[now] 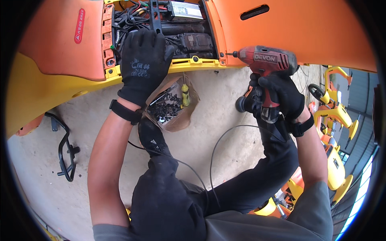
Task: The person unscrews and removes panels from a yellow and orange motorcycle using a power drill and by hand, then places the screws into a cardboard box.
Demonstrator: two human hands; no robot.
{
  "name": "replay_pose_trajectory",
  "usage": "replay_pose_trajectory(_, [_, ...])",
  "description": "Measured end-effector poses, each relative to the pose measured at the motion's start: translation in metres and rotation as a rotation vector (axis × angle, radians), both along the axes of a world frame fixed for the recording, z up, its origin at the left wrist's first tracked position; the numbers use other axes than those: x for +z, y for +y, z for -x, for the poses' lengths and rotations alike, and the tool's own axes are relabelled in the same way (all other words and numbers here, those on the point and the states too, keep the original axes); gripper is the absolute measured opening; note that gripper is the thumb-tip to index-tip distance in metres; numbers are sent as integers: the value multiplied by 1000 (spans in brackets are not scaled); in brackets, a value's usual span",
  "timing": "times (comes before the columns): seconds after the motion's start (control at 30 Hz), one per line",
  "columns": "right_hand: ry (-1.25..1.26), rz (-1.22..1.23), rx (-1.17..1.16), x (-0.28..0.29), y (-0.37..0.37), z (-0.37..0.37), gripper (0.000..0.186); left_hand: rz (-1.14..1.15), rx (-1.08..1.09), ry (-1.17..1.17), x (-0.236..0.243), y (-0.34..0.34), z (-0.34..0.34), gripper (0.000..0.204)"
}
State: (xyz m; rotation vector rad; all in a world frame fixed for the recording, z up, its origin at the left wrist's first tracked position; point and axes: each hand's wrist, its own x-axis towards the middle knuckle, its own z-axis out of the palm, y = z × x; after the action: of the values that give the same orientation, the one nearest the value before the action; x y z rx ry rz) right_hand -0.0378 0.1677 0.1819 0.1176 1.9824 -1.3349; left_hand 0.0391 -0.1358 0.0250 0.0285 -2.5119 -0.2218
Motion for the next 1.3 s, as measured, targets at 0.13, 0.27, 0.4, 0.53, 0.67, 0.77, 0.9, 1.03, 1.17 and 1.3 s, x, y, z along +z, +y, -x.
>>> replay_pose_trajectory(0.13, [-21,-26,-5,-12,-2,7,27,-18,40,-55,-4,-2,-5,22])
replay_pose_trajectory(0.27, [-94,-9,-26,-12,-9,6,24,-34,30,-33,-5,0,-4,19])
replay_pose_trajectory(0.4, [-66,-41,-6,-14,-9,7,23,-2,35,12,-8,-2,-2,22])
replay_pose_trajectory(0.53, [-56,-86,18,-11,-13,10,22,-24,32,-35,-6,-1,-4,19])
replay_pose_trajectory(0.67, [-127,-75,-15,-9,-19,14,24,-15,32,-28,-7,-1,-3,18])
replay_pose_trajectory(0.77, [-248,1,-52,-2,-30,12,28,-2,20,-3,-7,-1,-4,19])
replay_pose_trajectory(0.9, [-231,74,-67,-9,-37,10,30,1,29,33,-12,-2,-5,19])
replay_pose_trajectory(1.03, [-277,49,-70,-8,-32,22,28,-68,22,5,-11,1,-3,18])
replay_pose_trajectory(1.17, [-162,-13,123,-2,-35,28,27,-130,16,-64,-12,2,-3,20])
replay_pose_trajectory(1.3, [-94,-173,204,-7,-31,37,27,-168,64,-220,-14,4,-3,21])
